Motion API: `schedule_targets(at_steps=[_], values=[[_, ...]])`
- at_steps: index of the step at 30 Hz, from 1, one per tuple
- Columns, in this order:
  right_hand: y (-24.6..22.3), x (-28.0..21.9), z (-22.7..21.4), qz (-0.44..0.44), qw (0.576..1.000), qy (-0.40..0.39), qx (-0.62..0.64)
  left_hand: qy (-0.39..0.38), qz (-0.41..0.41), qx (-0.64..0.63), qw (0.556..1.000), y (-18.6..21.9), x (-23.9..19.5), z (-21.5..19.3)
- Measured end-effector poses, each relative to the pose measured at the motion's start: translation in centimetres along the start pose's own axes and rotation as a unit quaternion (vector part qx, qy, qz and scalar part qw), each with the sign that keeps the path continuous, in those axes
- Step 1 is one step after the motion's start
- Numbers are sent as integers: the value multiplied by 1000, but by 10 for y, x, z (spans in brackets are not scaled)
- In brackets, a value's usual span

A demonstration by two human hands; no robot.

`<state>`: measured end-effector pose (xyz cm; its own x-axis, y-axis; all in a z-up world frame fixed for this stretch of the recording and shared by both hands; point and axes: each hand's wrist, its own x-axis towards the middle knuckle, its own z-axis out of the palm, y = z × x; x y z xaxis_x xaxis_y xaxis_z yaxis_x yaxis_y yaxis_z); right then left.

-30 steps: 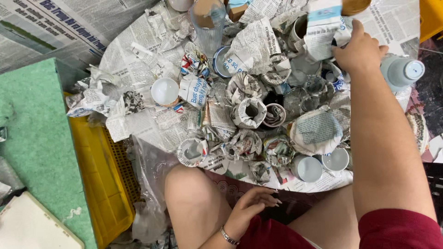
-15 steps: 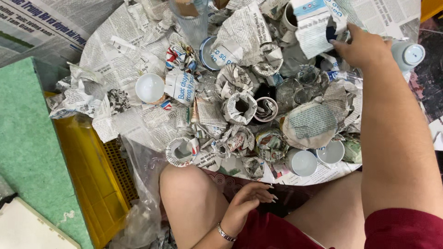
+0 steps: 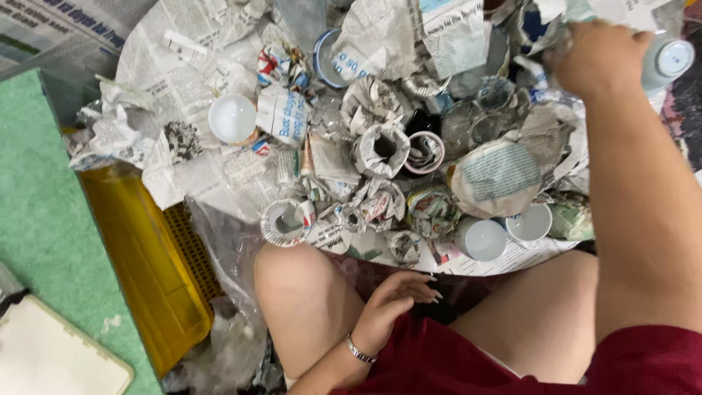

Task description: The person sits cross-legged and wraps small ceramic items, including cups and bowls, with newspaper. They fold the paper around each item and place the wrapped pieces into a pile on the table.

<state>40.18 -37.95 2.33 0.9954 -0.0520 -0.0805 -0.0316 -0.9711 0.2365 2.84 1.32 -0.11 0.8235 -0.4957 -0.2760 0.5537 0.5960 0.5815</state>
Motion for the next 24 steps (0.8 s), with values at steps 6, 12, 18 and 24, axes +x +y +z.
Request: schedule_targets(at_steps=[6,12,18,24], values=[[-39,-88,-61,-166,942,287,58,-32,7,25,999,-8,-1,-6],[-151,-189,-117,-322,891,208,242,-38,0,57,998,-20,-5,-5],[-269,-211,-129,-381,870,240,201,-84,19,3,996,-33,-6,2],[-336,-173,-118,-315,920,198,126,-38,65,21,997,-24,-18,-3]])
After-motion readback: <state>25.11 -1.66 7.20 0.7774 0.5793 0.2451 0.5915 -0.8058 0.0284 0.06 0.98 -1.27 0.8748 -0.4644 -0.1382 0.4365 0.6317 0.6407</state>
